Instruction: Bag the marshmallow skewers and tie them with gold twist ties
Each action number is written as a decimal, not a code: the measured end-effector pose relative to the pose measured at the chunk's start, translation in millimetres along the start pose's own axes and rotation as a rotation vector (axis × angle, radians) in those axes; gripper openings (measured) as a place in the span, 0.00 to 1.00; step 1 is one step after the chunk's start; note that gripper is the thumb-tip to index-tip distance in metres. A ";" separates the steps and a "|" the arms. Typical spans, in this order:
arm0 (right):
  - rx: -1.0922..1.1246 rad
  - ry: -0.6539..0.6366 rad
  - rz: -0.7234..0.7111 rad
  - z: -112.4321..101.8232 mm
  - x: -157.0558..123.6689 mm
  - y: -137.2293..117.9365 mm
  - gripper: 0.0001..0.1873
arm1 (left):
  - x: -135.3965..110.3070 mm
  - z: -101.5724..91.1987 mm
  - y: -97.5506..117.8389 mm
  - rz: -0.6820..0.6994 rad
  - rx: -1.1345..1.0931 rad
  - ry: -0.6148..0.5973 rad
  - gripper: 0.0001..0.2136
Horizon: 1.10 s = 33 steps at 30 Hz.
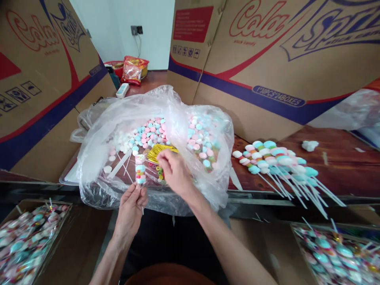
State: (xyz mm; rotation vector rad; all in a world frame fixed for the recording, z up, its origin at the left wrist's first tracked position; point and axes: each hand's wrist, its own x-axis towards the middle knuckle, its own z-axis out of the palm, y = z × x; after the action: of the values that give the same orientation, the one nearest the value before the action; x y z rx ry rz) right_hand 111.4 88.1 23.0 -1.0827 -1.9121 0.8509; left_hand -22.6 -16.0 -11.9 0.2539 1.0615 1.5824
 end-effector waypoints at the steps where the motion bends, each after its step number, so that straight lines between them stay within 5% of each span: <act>1: 0.089 -0.047 -0.045 4.7 -13.7 -4.3 0.08 | -0.7 2.5 -1.8 0.010 0.018 0.003 0.18; 5: 0.320 -0.046 0.098 29.6 -59.3 -9.4 0.02 | -5.2 8.8 -11.0 0.079 0.109 -0.014 0.16; 10: 0.560 0.098 0.373 43.2 -74.3 -1.4 0.12 | -10.9 5.7 -17.4 0.088 0.195 -0.142 0.12; 18: 0.441 0.184 0.341 36.9 -75.9 -6.4 0.08 | -17.9 3.1 -20.7 0.229 0.338 -0.208 0.12; 24: 0.401 0.025 0.327 25.3 -86.4 -2.1 0.08 | -13.3 10.7 -19.6 0.123 0.187 -0.159 0.15; 33: 0.446 0.130 0.323 29.0 -89.9 2.1 0.10 | -15.6 14.3 -29.7 0.123 0.276 -0.165 0.16</act>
State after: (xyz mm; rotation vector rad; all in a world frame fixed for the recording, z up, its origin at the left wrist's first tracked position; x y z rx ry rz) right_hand 118.5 3.7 -18.8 -1.1449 -1.3668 1.2797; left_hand 11.9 -24.6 -19.9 0.6370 1.1500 1.4919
